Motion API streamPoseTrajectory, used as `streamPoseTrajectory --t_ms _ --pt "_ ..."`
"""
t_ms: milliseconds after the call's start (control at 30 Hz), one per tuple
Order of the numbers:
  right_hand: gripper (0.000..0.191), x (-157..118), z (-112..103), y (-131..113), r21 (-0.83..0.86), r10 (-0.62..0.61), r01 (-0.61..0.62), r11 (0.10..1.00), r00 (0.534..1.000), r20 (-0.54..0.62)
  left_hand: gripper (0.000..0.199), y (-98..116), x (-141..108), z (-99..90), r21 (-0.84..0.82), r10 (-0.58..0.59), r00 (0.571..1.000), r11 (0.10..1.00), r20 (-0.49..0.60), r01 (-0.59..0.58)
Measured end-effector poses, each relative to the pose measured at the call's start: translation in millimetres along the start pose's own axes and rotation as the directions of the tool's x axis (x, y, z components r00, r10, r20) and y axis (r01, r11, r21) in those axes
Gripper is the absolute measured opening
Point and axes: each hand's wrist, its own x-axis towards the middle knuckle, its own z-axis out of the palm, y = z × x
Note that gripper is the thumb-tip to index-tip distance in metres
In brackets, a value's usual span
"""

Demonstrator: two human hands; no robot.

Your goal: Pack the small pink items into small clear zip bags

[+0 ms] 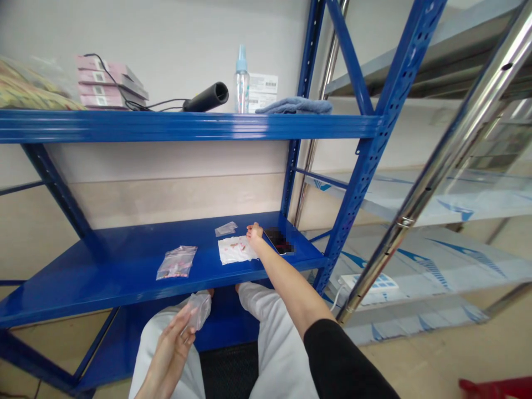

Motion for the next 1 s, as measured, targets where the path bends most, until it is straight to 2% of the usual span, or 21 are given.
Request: streamPoseTrajectory --t_ms 133,267,467,600,800,900,1000 --pt "0.039 15 5 16 -0.108 0.006 -0.006 0.994 1.000 -0.002 0.042 1 -2 1.0 -0.020 -0.003 1.000 1.000 0.006 0.003" --pt "0.045 27 8 31 -0.168 0.000 0.008 0.986 0.999 0.043 0.045 3 -2 1.2 -0.025 -0.006 1.000 1.000 -0.004 0.006" --pt "0.047 35 4 49 -0.174 -0.052 0.073 0.982 0.991 0.123 0.048 2 2 0.1 -0.023 -0.005 1.000 1.000 -0.005 0.005" --pt "0.048 36 2 52 -0.164 -0.098 0.122 0.979 0.984 0.150 0.048 0 3 -0.2 -0.033 -0.002 1.000 0.999 -0.020 0.001" --pt "0.051 24 5 42 -0.150 -0.134 0.161 0.975 0.975 0.179 0.047 -1 5 -3.0 -0.035 0.010 1.000 0.999 0.011 -0.010" --pt "0.052 14 8 25 -0.153 -0.169 0.197 0.969 0.970 0.175 0.047 -1 5 -4.6 -0.030 0.011 1.000 0.999 0.020 -0.010" --pt "0.049 -2 11 1 -0.155 -0.245 0.263 0.952 0.962 0.123 0.047 0 5 -4.7 -0.017 0.015 0.999 1.000 0.030 -0.015"
